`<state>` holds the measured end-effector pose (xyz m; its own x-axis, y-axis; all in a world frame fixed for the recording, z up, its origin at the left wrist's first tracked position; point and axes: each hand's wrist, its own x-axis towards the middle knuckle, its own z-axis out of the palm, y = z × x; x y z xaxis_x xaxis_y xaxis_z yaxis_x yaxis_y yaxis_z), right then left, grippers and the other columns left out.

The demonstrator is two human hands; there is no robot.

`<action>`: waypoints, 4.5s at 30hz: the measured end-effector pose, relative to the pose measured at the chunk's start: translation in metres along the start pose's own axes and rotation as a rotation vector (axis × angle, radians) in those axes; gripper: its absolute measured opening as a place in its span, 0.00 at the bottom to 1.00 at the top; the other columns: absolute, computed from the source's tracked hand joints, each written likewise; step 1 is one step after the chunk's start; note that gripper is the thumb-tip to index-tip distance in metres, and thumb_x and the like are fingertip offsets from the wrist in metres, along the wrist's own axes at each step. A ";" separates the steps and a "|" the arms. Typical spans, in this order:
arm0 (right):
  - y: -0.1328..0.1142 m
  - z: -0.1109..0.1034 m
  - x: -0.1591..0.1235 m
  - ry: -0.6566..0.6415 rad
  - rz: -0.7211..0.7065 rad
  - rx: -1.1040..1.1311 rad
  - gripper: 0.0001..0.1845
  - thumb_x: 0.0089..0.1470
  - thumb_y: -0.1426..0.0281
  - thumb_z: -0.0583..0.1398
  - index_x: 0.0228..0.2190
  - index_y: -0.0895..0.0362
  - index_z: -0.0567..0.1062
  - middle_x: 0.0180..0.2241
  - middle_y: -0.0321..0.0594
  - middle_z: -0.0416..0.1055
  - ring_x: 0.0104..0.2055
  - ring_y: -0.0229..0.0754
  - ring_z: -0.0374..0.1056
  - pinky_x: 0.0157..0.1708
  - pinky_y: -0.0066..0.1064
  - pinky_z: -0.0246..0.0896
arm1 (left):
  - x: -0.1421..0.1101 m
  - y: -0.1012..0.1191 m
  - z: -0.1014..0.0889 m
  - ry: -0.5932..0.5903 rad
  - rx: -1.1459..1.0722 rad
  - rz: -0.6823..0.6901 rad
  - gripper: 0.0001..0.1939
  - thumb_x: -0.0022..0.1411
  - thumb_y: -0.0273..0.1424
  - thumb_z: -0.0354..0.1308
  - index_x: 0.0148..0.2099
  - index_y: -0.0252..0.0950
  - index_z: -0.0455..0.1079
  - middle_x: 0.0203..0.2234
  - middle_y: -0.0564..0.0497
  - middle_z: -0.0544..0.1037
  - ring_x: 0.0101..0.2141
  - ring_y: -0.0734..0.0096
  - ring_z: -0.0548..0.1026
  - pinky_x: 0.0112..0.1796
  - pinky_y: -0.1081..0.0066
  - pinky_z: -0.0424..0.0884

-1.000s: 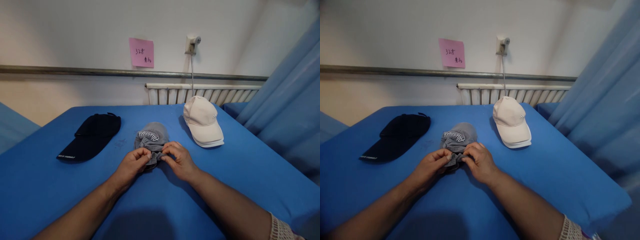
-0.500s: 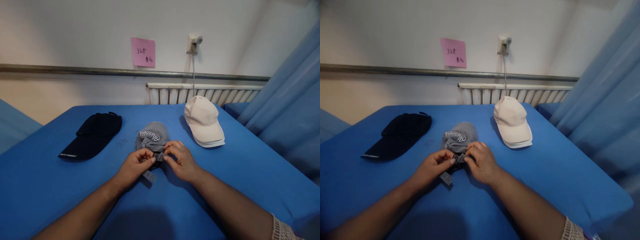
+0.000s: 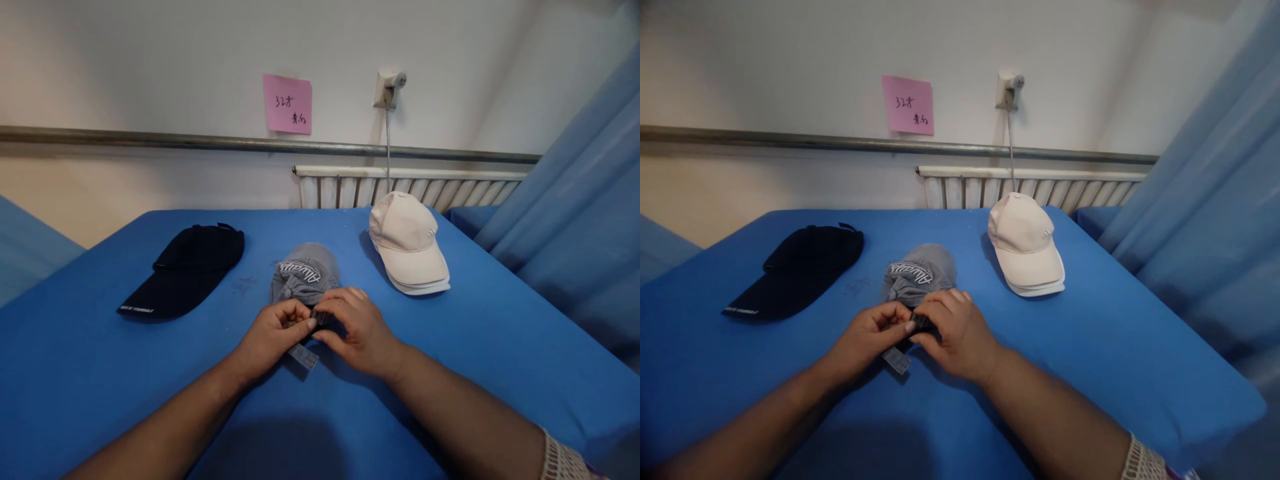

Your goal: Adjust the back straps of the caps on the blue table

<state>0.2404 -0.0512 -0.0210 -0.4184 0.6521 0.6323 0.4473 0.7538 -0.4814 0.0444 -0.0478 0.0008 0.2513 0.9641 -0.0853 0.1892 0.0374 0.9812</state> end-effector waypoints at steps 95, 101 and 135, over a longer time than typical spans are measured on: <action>0.005 0.003 -0.001 0.136 0.041 0.144 0.06 0.59 0.67 0.63 0.39 0.53 0.73 0.34 0.39 0.76 0.36 0.43 0.70 0.38 0.36 0.63 | -0.004 0.009 -0.023 -0.239 -0.044 -0.033 0.10 0.62 0.38 0.61 0.38 0.36 0.68 0.27 0.54 0.72 0.25 0.76 0.65 0.28 0.72 0.62; 0.005 0.003 -0.001 0.125 0.019 0.171 0.07 0.60 0.67 0.64 0.40 0.54 0.73 0.34 0.39 0.76 0.36 0.42 0.70 0.39 0.37 0.64 | -0.003 0.005 -0.018 -0.179 -0.081 -0.073 0.14 0.60 0.41 0.63 0.36 0.35 0.69 0.22 0.57 0.67 0.21 0.79 0.59 0.24 0.74 0.54; 0.006 0.004 -0.003 0.065 -0.044 0.200 0.08 0.61 0.65 0.63 0.42 0.53 0.73 0.37 0.40 0.78 0.39 0.43 0.73 0.42 0.38 0.67 | -0.003 0.000 -0.018 -0.261 -0.075 -0.102 0.17 0.56 0.43 0.66 0.36 0.34 0.73 0.20 0.56 0.68 0.21 0.78 0.61 0.23 0.75 0.54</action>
<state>0.2409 -0.0481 -0.0277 -0.3789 0.6164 0.6903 0.2614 0.7868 -0.5591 0.0269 -0.0462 0.0046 0.4718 0.8548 -0.2159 0.1580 0.1589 0.9746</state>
